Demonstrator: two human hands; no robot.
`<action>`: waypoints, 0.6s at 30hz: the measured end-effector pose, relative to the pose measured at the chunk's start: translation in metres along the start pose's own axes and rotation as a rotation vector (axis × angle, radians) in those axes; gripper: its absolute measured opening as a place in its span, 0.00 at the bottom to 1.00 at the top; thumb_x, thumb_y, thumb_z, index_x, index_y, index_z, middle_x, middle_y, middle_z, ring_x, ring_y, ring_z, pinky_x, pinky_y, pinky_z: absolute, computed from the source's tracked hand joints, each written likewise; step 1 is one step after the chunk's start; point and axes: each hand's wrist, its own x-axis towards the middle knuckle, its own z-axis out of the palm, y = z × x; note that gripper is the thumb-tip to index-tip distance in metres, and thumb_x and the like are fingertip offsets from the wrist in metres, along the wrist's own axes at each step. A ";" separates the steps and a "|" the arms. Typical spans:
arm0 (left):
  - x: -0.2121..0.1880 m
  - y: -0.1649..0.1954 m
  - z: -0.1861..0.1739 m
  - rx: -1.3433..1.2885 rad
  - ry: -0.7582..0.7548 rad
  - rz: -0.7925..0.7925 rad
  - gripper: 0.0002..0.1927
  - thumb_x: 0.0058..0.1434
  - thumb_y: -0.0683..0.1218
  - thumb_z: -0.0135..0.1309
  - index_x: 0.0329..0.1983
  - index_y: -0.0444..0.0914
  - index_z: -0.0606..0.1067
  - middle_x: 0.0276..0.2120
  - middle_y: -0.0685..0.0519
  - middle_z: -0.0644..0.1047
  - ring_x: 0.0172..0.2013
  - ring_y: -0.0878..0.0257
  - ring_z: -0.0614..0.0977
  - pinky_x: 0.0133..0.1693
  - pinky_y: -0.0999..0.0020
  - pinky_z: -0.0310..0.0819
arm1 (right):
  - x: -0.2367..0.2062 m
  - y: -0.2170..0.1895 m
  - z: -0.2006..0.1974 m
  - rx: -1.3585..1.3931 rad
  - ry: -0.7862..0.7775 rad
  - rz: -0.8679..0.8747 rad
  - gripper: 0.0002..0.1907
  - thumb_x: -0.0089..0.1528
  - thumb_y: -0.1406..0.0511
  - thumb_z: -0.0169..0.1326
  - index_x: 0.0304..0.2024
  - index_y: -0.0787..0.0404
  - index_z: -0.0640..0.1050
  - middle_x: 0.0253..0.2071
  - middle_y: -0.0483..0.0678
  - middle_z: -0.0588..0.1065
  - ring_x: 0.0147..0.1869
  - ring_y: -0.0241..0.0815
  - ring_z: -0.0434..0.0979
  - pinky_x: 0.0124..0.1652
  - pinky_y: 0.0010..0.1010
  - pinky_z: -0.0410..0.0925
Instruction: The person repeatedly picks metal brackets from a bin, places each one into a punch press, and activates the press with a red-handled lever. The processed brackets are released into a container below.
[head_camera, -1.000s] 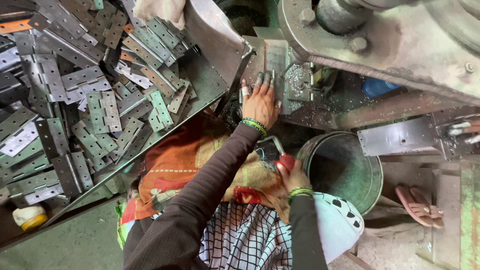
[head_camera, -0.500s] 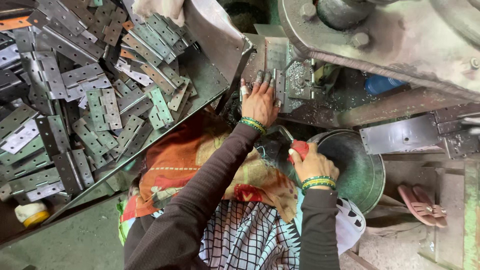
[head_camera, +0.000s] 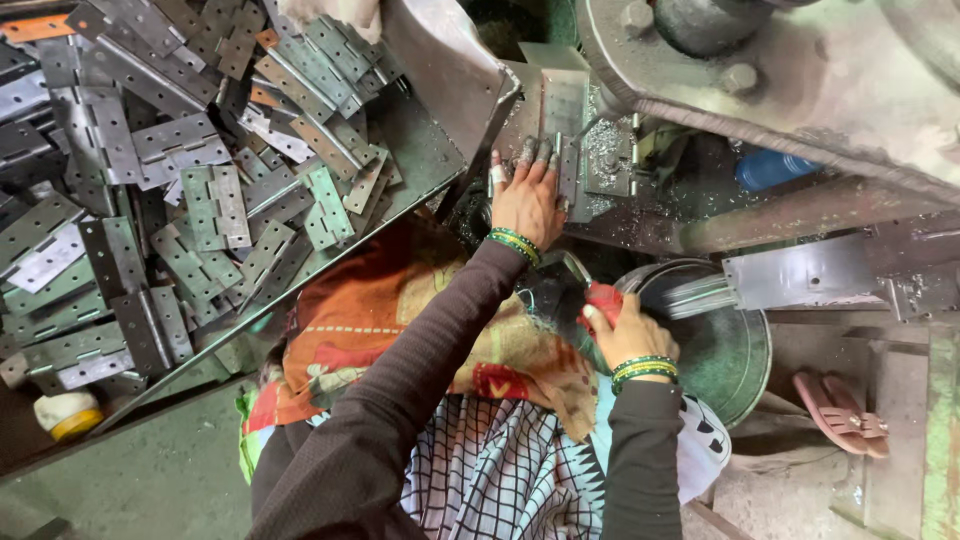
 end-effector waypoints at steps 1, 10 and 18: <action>0.001 0.001 -0.001 -0.014 -0.013 0.003 0.31 0.52 0.52 0.62 0.58 0.36 0.72 0.59 0.48 0.73 0.64 0.47 0.70 0.69 0.30 0.40 | 0.001 -0.006 -0.014 0.001 0.041 -0.006 0.35 0.63 0.37 0.45 0.56 0.56 0.71 0.41 0.65 0.80 0.46 0.69 0.81 0.46 0.58 0.71; -0.002 0.004 0.005 0.006 0.124 0.027 0.35 0.49 0.51 0.63 0.60 0.34 0.71 0.58 0.46 0.73 0.62 0.46 0.70 0.66 0.29 0.41 | 0.004 -0.009 0.071 0.192 0.059 -0.004 0.39 0.62 0.37 0.45 0.63 0.56 0.63 0.43 0.67 0.78 0.46 0.73 0.79 0.45 0.61 0.70; -0.006 0.000 0.006 0.033 0.242 0.081 0.34 0.49 0.48 0.60 0.61 0.34 0.72 0.59 0.45 0.74 0.61 0.47 0.72 0.67 0.31 0.42 | 0.026 0.014 0.051 0.177 -0.121 -0.023 0.38 0.61 0.37 0.50 0.61 0.55 0.64 0.45 0.69 0.78 0.50 0.72 0.78 0.50 0.58 0.70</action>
